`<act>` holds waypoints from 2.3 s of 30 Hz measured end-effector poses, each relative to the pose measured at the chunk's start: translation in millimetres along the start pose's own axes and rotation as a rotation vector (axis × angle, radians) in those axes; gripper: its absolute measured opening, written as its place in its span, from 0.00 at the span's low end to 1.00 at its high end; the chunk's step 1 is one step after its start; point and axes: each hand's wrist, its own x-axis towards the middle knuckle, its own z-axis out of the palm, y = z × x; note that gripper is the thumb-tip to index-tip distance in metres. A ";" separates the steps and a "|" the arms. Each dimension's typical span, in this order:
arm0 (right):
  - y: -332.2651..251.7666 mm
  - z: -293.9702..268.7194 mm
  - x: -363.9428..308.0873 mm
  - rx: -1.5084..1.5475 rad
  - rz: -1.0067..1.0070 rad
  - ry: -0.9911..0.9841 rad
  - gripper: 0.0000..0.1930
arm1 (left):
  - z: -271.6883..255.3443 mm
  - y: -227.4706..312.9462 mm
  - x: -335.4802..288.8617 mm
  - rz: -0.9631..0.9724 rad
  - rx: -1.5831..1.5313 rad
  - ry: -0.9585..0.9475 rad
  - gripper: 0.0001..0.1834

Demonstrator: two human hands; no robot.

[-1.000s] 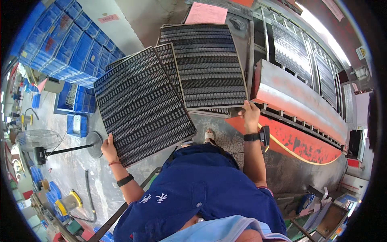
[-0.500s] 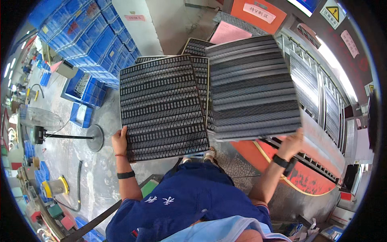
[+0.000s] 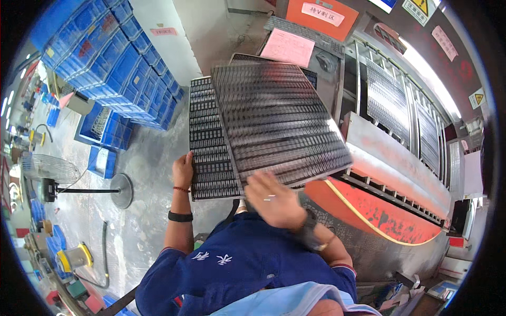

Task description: Feeding metal grids into an industrial processing machine and collecting the output components.

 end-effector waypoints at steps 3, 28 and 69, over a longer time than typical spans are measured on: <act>-9.1 41.9 16.1 0.031 -0.045 0.098 0.12 | 0.8 -0.4 -5.1 -0.091 -0.366 -0.065 0.20; 129.3 22.1 -144.9 0.047 1.227 0.334 0.14 | -1.8 -24.7 -30.6 -0.084 -0.552 -0.132 0.14; 61.4 83.1 -127.7 0.655 1.234 0.407 0.22 | -86.1 -26.1 -10.8 0.089 -0.143 -0.008 0.17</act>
